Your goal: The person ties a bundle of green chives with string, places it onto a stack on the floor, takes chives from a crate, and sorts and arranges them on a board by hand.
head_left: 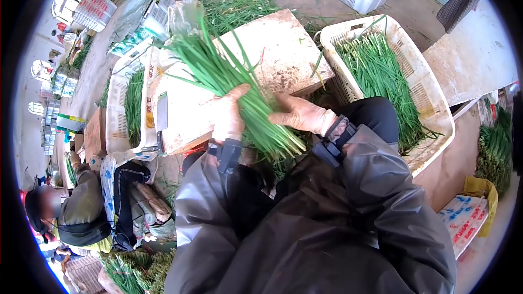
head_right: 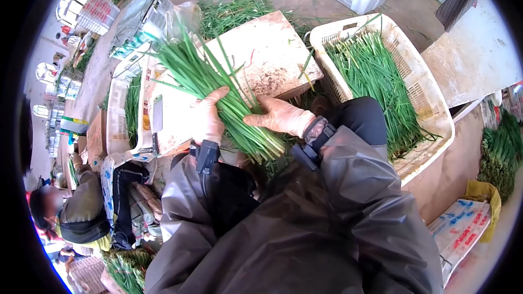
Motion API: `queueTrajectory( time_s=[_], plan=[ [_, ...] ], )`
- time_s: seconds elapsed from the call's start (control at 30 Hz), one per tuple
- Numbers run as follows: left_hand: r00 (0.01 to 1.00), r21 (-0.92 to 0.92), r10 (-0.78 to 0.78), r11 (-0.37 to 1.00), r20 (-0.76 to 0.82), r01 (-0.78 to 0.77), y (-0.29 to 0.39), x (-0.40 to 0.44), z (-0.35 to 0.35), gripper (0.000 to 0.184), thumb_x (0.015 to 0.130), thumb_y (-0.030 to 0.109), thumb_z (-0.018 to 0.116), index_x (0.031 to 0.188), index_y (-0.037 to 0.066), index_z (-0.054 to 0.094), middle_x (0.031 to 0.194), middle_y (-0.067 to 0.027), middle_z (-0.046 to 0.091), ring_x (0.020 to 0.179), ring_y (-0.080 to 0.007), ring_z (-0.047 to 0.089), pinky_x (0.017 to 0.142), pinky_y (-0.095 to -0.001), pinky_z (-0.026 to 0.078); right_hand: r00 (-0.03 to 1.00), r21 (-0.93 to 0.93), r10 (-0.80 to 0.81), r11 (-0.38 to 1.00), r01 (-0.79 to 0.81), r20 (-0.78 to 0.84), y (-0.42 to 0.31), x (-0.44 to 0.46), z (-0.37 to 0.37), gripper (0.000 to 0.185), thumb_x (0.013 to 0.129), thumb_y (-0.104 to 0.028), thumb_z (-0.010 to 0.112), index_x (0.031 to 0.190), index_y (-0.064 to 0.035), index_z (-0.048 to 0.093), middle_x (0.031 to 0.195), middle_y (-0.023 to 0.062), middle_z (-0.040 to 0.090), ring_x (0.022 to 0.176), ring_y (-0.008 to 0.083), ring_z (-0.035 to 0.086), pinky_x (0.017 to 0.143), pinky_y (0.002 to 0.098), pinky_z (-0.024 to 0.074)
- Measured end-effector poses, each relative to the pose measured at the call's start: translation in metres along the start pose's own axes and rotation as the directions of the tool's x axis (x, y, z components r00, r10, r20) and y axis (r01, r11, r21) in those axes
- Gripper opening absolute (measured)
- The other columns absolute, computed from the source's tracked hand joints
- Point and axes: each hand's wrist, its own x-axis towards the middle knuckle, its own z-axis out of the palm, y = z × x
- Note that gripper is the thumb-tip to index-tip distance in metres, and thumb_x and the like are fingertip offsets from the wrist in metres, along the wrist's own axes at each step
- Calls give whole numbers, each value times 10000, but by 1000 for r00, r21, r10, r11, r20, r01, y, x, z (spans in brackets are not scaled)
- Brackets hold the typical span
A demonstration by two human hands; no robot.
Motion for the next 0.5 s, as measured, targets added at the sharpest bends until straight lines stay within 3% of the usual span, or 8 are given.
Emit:
queueTrajectory(
  time_s=[0.07, 0.1, 0.2, 0.23, 0.33, 0.37, 0.5],
  plan=[
    [995, 7, -99, 995, 26, 99, -4, -6, 4, 288, 817, -9, 747, 1101, -39, 705, 973, -108, 726, 804, -220, 698, 751, -342, 596, 998, 114, -60, 992, 57, 27, 11, 5, 13, 1039, 832, -586, 825, 1515, 56, 379, 1359, 175, 615, 1275, 247, 562, 1096, 366, 438],
    [992, -12, -119, 993, 42, 119, -9, -4, 2, 279, 837, 4, 753, 1109, -28, 704, 980, -101, 725, 816, -213, 697, 753, -337, 594, 998, 77, -42, 996, 39, 35, 9, 5, 14, 1032, 810, -510, 875, 1517, 44, 369, 1371, 165, 609, 1279, 245, 560, 1099, 360, 437],
    [976, -56, -216, 974, 40, 218, -21, -2, 5, 258, 884, 68, 775, 1125, 9, 703, 982, -80, 723, 830, -204, 695, 756, -337, 591, 1000, -52, -17, 999, 17, -1, 13, 4, 17, 1044, 783, -440, 913, 1521, 41, 351, 1378, 155, 606, 1277, 237, 560, 1101, 357, 435],
    [966, -68, -255, 964, 33, 257, -21, -2, 7, 254, 899, 93, 783, 1129, 22, 703, 979, -73, 722, 831, -203, 695, 758, -339, 590, 998, 8, -23, 1000, 23, -57, 14, 3, 19, 903, 773, -301, 930, 1465, 24, 450, 1315, 130, 652, 1223, 212, 596, 1081, 346, 452],
    [942, -155, -315, 931, 118, 331, -30, 4, 2, 259, 916, 161, 798, 1134, 58, 701, 984, -52, 722, 846, -204, 698, 770, -364, 594, 991, 172, 120, 977, -128, 55, 14, 10, 11, 805, 809, -189, 903, 1474, -15, 482, 1291, 56, 663, 1195, 149, 587, 1064, 317, 457],
    [923, -154, -343, 916, 177, 370, -30, 5, -4, 322, 916, 174, 798, 1191, 40, 696, 1071, -72, 716, 962, -208, 681, 862, -381, 567, 992, 214, 122, 970, -115, -19, 14, 6, 10, 554, 808, -117, 863, 1302, -10, 636, 1148, 66, 731, 1082, 161, 662, 1005, 321, 511],
    [899, -153, -356, 903, 255, 401, -11, -3, -1, 394, 929, 259, 792, 1254, 79, 662, 1105, -64, 717, 989, -228, 687, 910, -394, 558, 978, 417, 201, 885, -206, 56, 12, 4, 0, 476, 869, -42, 788, 1324, -20, 649, 1161, 52, 738, 1017, 144, 687, 950, 320, 548]
  ],
)
